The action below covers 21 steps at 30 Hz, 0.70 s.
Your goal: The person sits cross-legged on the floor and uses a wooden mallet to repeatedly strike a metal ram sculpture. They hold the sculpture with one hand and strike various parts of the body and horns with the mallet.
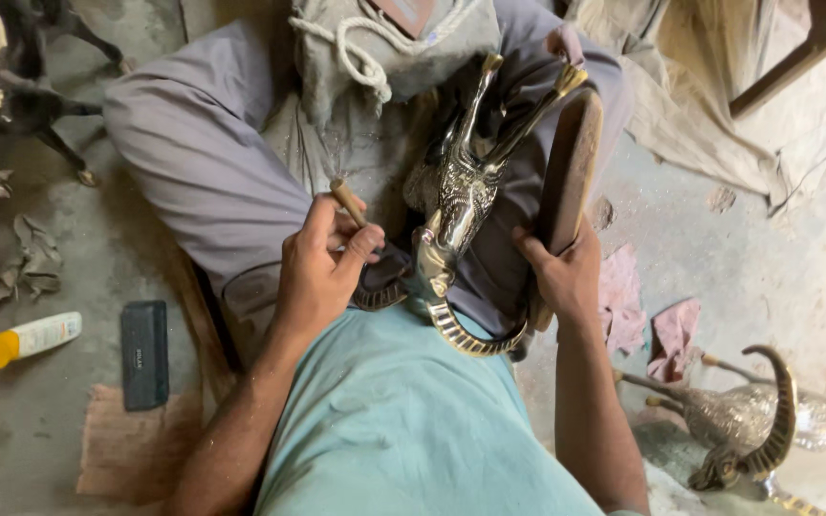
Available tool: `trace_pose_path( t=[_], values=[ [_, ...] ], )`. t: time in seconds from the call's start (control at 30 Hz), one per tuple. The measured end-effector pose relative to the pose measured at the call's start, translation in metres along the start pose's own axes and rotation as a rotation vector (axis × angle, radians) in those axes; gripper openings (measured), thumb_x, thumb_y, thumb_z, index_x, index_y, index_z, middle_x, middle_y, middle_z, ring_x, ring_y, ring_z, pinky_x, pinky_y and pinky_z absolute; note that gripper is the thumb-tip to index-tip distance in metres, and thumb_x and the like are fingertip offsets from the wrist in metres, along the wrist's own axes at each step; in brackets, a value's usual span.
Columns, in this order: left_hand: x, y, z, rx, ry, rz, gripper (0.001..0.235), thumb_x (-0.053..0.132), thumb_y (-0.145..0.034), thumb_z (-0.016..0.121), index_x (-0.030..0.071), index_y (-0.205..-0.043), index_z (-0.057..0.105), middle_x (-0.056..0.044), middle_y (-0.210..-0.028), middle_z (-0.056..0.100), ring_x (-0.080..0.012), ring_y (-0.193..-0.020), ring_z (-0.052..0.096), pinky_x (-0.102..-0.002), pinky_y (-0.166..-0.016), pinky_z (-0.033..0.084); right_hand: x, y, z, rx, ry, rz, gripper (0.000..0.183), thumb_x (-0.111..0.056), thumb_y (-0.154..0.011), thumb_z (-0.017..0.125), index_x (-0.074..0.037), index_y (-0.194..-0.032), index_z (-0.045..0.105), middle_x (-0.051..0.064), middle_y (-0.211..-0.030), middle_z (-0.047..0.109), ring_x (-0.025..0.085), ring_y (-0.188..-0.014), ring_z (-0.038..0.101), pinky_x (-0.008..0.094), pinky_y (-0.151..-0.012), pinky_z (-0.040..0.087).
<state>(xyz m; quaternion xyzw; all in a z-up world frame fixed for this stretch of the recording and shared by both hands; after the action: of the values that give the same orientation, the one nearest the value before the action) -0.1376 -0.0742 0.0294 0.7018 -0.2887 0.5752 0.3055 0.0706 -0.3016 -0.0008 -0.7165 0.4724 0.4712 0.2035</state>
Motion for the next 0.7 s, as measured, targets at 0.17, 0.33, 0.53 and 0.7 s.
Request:
trace_pose_path(
  t=[0.17,0.33,0.53,0.7],
  values=[
    [0.005,0.005,-0.009,0.04,0.001,0.02,0.028,0.013,-0.101,0.067,0.0,-0.123,0.056,-0.011,-0.092,0.074,-0.0148,-0.086,0.077,-0.028,-0.07,0.067,-0.01,-0.004,0.007,-0.019,0.078,-0.007,0.04,-0.014,-0.08,0.082,0.0,-0.113,0.063,0.006,-0.094,0.071,0.016,-0.086,0.067,0.032,-0.081,0.055],
    [0.016,-0.002,-0.011,0.074,0.088,0.233,0.028,0.017,-0.104,0.069,0.0,-0.119,0.053,-0.008,-0.094,0.074,-0.0151,-0.088,0.078,-0.029,-0.073,0.067,-0.018,0.001,0.016,-0.029,-0.023,-0.02,0.043,-0.012,-0.083,0.082,-0.001,-0.119,0.061,0.007,-0.1,0.07,0.016,-0.09,0.066,0.031,-0.084,0.055],
    [0.026,-0.011,0.002,0.027,0.073,0.334,0.031,0.028,-0.104,0.071,0.005,-0.113,0.052,-0.005,-0.084,0.073,-0.013,-0.08,0.08,-0.028,-0.063,0.063,-0.047,0.009,-0.014,-0.104,0.04,0.022,0.053,-0.007,-0.078,0.084,-0.002,-0.122,0.054,0.008,-0.102,0.068,0.021,-0.09,0.067,0.035,-0.081,0.059],
    [0.04,-0.02,0.006,-0.013,-0.076,0.489,0.037,0.032,-0.102,0.069,0.006,-0.126,0.057,-0.007,-0.083,0.073,-0.0159,-0.073,0.076,-0.033,-0.059,0.058,-0.113,0.014,-0.052,-0.136,0.173,-0.185,0.051,-0.007,-0.087,0.08,-0.002,-0.13,0.053,0.012,-0.11,0.071,0.02,-0.102,0.07,0.033,-0.093,0.06]
  ],
)
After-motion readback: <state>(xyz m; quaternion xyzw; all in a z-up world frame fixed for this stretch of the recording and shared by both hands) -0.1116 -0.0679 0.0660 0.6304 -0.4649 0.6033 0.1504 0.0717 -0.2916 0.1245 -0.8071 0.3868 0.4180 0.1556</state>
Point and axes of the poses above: each hand's wrist, its own y-axis away from the middle knuckle, its own z-axis out of the palm, x = y × z, the point moved 5 cm from there along -y, towards the middle knuckle
